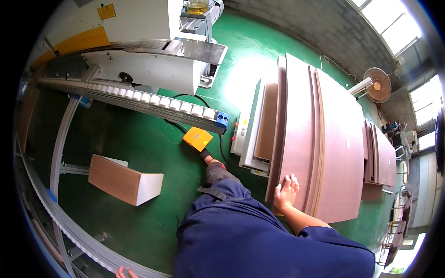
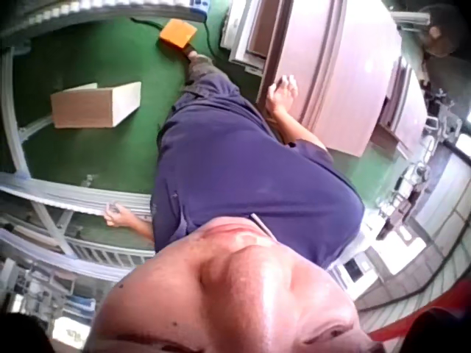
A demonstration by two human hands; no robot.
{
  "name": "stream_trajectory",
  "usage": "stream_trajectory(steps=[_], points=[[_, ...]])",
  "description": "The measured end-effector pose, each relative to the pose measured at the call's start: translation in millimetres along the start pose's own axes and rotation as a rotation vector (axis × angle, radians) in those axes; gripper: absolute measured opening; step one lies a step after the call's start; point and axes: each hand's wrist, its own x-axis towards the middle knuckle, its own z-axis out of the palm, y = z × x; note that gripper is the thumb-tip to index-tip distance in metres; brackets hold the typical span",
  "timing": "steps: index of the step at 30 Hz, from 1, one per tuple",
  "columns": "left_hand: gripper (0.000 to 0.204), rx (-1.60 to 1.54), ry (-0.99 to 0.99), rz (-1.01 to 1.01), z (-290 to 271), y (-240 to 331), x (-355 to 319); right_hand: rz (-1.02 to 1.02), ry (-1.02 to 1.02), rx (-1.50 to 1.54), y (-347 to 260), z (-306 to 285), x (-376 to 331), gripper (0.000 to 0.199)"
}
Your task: The person feeds wooden boards into an edge banding machine, stacks the processed boards onto a cart, and pushes the cart across the workshop.
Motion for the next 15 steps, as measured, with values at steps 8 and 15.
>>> stream_trajectory(steps=[8, 15], points=[[0.028, 0.003, 0.063, 0.027, -2.3, 4.8, -2.7, 0.009, -0.006, 0.033, -4.4, -3.5, 0.4, 0.051], [0.024, -0.002, 0.041, 0.018, -7.8, 20.3, -2.1, 0.01, 0.026, 0.037, -5.1, -13.3, 0.3, 0.049]])
